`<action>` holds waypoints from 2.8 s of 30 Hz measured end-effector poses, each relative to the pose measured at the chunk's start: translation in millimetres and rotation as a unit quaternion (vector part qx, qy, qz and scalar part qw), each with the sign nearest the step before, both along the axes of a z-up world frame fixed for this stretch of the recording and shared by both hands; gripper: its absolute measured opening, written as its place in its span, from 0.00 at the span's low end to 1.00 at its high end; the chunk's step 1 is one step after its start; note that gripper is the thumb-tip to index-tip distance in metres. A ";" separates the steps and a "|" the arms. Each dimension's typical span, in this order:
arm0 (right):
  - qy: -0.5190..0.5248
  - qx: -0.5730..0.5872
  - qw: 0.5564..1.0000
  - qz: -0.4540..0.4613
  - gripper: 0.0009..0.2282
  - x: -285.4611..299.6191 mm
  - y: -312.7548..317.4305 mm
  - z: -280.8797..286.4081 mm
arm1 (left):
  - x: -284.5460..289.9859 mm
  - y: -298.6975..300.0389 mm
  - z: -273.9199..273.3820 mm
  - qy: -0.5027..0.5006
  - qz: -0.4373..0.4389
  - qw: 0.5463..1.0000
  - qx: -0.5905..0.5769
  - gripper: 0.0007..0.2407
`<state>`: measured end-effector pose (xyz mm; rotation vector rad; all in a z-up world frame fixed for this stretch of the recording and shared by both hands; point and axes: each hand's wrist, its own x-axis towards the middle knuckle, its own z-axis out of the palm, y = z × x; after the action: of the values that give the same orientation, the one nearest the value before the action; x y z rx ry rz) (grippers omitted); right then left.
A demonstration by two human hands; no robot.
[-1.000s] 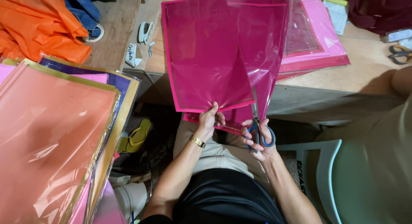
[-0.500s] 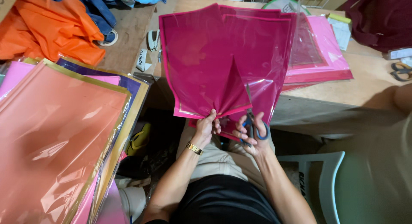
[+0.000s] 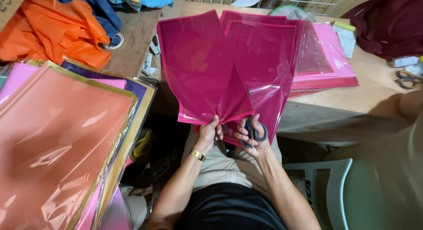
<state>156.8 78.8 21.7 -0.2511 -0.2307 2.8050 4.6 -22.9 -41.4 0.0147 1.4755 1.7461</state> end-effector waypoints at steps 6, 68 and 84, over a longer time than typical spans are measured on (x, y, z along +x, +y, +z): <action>-0.009 0.009 1.000 0.003 0.28 -7.3 1.8 9.6 | -6.4 -3.8 -39.0 -0.002 -0.008 1.000 0.022 0.21; -0.239 0.467 0.779 -0.343 0.14 25.9 124.8 128.7 | 18.3 -72.6 25.0 0.147 -0.205 0.913 -0.320 0.29; -0.567 0.534 0.608 -0.157 0.13 68.0 11.5 57.3 | -56.7 -21.0 18.1 -0.071 0.214 0.973 0.044 0.14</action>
<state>224.7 90.3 79.1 -1.4632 -1.7621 1.3008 -52.0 -43.9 -23.3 -0.4013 1.3625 2.1051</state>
